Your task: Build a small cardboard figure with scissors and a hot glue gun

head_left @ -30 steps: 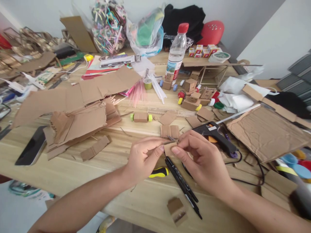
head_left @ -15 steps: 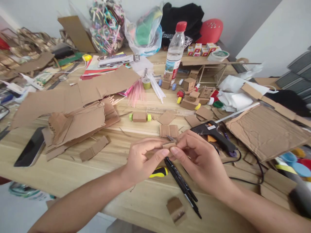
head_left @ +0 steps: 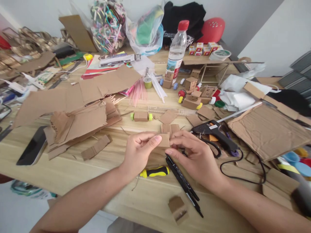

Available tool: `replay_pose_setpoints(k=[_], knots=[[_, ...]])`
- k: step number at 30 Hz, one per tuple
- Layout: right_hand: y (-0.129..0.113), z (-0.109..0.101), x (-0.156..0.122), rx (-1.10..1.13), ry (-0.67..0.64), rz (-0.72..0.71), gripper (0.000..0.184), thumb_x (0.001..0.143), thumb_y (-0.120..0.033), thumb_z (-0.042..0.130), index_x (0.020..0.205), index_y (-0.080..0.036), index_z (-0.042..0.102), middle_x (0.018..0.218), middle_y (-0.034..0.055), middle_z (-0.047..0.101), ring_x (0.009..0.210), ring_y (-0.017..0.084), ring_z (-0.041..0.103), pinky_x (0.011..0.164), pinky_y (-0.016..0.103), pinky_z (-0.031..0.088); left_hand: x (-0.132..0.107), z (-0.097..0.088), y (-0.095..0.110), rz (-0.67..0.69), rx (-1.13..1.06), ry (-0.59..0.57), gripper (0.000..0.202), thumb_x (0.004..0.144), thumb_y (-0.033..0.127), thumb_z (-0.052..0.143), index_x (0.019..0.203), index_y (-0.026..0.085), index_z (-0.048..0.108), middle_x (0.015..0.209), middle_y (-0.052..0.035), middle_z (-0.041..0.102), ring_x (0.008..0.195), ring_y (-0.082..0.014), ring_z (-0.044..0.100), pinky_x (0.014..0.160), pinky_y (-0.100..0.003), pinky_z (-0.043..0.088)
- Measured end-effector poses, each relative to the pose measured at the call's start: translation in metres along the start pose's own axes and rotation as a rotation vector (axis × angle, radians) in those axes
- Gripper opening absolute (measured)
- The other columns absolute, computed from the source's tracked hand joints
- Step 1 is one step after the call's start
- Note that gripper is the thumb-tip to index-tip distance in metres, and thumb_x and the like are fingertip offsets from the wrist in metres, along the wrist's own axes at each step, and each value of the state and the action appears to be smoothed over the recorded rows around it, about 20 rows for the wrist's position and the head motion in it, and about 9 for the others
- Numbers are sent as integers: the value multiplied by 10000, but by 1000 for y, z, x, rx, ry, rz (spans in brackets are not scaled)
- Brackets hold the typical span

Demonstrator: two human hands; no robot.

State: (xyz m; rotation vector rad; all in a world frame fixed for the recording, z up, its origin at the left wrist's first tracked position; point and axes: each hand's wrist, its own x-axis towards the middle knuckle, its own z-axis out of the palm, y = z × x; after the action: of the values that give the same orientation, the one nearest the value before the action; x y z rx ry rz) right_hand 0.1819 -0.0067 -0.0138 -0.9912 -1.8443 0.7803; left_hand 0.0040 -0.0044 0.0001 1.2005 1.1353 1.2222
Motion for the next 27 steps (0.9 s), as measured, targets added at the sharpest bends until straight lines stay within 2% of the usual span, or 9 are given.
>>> replay_pose_setpoints(k=[5, 7, 12, 14, 18, 22, 24, 27], knots=[[0, 4, 1, -96, -3, -56, 173, 976, -189, 616, 817, -250, 583, 823, 34, 684, 728, 183, 652, 664, 313, 575, 3, 2, -8, -84, -61, 20, 548, 693, 623, 835, 482, 189, 575, 501, 35, 457, 554, -121, 412, 543, -269, 410], [0, 3, 1, -93, -8, -64, 176, 977, -174, 598, 822, -252, 570, 820, 32, 685, 741, 183, 657, 674, 309, 574, 2, 4, -10, -87, -67, 46, 560, 671, 634, 849, 480, 184, 576, 498, 41, 438, 553, -113, 387, 533, -261, 391], [-2, 4, 0, -69, 66, -56, 190, 952, -192, 648, 785, -250, 578, 849, 27, 704, 788, 181, 685, 730, 307, 577, -2, 9, -10, -69, -91, 36, 487, 687, 645, 849, 591, 180, 739, 615, -13, 670, 639, -166, 574, 637, -294, 522], [-3, 6, -1, -50, 90, -11, 209, 937, -200, 655, 751, -251, 574, 846, 24, 707, 781, 183, 686, 745, 320, 577, -3, 8, -9, -40, -59, 23, 479, 714, 647, 832, 611, 184, 765, 649, -27, 712, 666, -188, 618, 662, -313, 548], [-3, 10, 1, 159, 112, 160, 284, 920, -391, 718, 746, -253, 542, 807, 18, 673, 754, 183, 675, 706, 321, 575, -2, 5, -8, 114, 105, 24, 408, 819, 595, 776, 700, 207, 819, 730, -50, 769, 760, -230, 688, 747, -356, 580], [-9, 7, 7, 384, 11, 296, 442, 830, -600, 790, 900, -265, 510, 770, -21, 646, 717, 176, 680, 646, 300, 581, -4, 3, -11, 304, 206, 55, 351, 900, 535, 722, 725, 251, 830, 833, -77, 803, 893, -259, 710, 877, -407, 580], [-12, 4, 9, 315, -84, 307, 412, 887, -622, 718, 879, -252, 538, 714, -18, 656, 663, 173, 671, 602, 291, 555, -6, 3, -13, 338, 228, 86, 362, 907, 514, 720, 677, 250, 811, 885, -82, 785, 905, -247, 704, 867, -388, 578], [-15, 3, 10, 133, -151, 268, 428, 979, -562, 603, 708, -247, 504, 561, -24, 619, 525, 151, 605, 507, 271, 458, -7, 2, -15, 337, 243, 130, 344, 901, 499, 729, 689, 240, 812, 908, -72, 747, 888, -220, 697, 826, -349, 576]])
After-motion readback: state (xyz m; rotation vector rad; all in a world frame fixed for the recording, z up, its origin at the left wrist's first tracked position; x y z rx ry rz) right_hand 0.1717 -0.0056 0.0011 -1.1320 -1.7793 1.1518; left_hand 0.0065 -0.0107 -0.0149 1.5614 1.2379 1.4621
